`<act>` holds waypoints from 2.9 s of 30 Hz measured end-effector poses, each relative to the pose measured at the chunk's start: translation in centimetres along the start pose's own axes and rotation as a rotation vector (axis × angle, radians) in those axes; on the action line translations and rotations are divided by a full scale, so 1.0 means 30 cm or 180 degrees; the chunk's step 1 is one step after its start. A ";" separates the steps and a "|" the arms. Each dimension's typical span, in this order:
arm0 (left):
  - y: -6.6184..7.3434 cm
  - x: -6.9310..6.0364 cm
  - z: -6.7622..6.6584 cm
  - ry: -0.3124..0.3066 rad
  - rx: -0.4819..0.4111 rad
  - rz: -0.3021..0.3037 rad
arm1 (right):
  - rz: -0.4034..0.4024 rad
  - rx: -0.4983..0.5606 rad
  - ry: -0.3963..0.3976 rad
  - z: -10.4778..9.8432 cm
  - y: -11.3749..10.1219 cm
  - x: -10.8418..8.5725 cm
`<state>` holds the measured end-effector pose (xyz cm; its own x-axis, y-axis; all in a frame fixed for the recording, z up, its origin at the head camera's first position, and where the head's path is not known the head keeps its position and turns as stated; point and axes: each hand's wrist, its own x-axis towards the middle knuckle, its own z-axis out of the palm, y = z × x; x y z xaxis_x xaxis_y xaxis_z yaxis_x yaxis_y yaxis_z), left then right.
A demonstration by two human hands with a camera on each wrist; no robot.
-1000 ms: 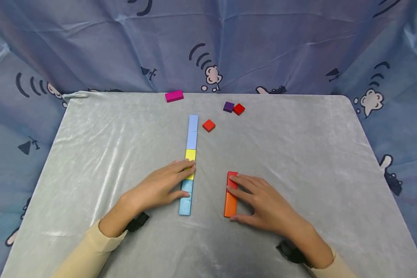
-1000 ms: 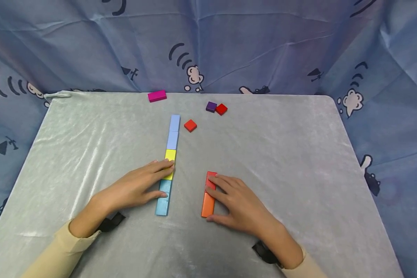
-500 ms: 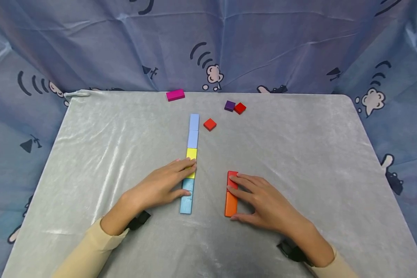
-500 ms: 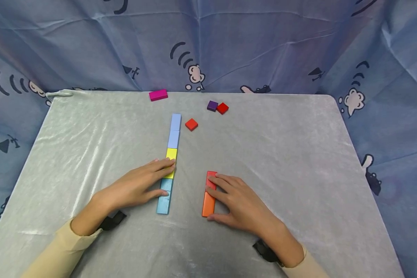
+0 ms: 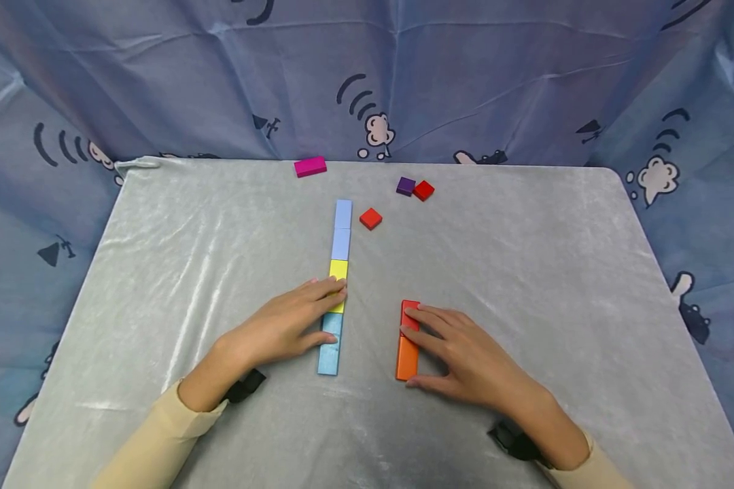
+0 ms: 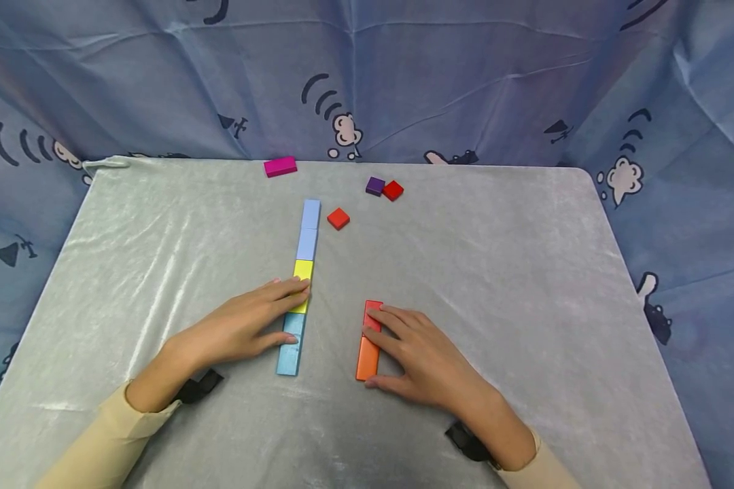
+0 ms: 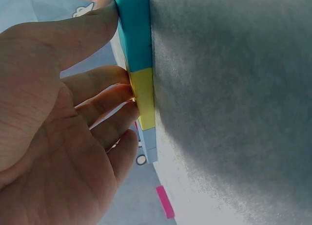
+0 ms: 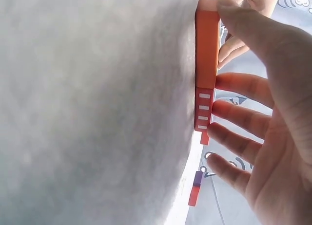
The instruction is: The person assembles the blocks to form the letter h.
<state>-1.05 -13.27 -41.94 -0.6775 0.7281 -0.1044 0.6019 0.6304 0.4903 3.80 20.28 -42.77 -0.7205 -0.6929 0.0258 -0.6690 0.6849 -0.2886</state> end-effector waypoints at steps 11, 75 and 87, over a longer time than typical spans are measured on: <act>0.002 0.002 0.000 -0.0006 -0.0009 -0.0004 | 0.0014 0.0005 -0.0012 0.002 -0.006 -0.005; -0.008 -0.004 0.009 -0.0035 0.0014 -0.0067 | 0.0053 -0.0217 -0.0415 -0.048 -0.033 0.063; 0.001 -0.006 0.020 0.0082 0.0042 -0.0034 | 0.0088 -0.0197 -0.0509 -0.058 -0.035 0.059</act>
<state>-0.65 -13.22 -42.41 -0.6946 0.7141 -0.0871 0.5998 0.6418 0.4778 2.90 18.73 -40.75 -0.7040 -0.6972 -0.1355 -0.6627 0.7135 -0.2275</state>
